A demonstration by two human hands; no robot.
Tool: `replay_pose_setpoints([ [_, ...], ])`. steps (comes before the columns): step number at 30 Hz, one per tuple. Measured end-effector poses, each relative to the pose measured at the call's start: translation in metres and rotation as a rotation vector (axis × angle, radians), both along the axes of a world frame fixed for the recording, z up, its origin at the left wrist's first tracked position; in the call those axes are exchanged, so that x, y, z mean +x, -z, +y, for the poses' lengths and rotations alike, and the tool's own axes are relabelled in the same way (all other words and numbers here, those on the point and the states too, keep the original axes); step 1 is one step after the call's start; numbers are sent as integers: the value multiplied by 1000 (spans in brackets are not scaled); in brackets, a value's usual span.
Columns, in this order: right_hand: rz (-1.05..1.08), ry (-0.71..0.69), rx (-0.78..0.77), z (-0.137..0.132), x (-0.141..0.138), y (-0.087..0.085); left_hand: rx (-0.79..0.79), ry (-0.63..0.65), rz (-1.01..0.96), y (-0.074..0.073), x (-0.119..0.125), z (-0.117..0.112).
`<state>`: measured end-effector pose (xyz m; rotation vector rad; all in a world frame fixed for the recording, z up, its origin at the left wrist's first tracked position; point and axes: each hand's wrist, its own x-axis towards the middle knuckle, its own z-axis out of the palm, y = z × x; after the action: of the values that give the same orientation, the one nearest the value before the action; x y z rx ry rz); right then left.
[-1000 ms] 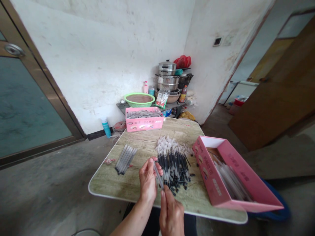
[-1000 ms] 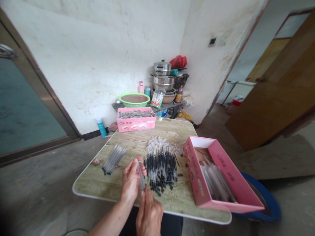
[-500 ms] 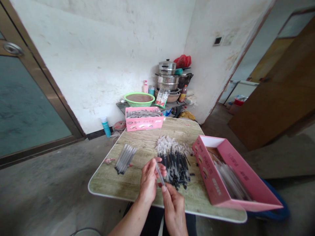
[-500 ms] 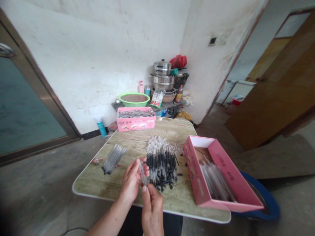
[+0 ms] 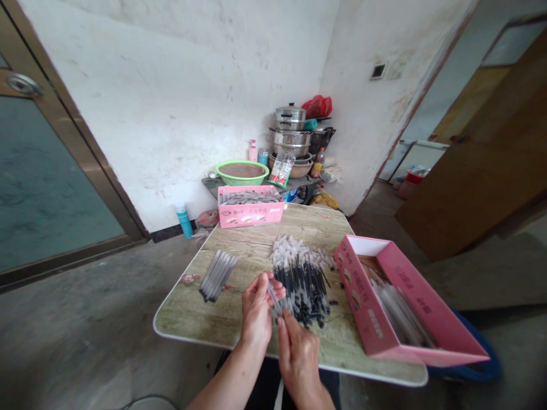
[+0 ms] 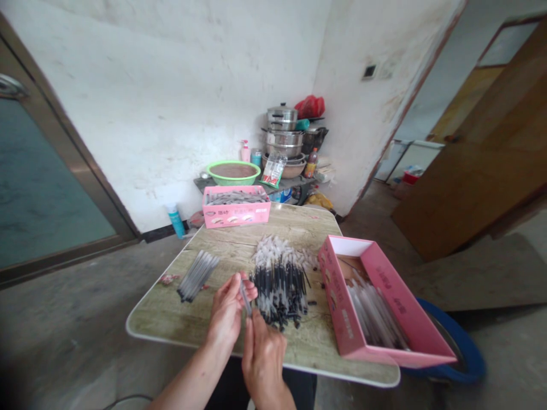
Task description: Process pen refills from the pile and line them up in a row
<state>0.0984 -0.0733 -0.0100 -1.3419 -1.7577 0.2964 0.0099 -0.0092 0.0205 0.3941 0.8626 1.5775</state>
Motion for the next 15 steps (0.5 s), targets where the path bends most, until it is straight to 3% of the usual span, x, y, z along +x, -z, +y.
replay_pose_setpoints([
  [5,913,-82,-462,-6,-16,-11,4,39,-47,-1,8,-2],
  [8,1319,-135,-644,-8,-20,-14,5,70,-47,-4,10,-3],
  [11,1485,-195,-680,-7,-20,-17,25,122,-22,-5,9,-2],
  [15,1471,-171,-690,1,-15,-18,31,159,51,1,5,-3],
])
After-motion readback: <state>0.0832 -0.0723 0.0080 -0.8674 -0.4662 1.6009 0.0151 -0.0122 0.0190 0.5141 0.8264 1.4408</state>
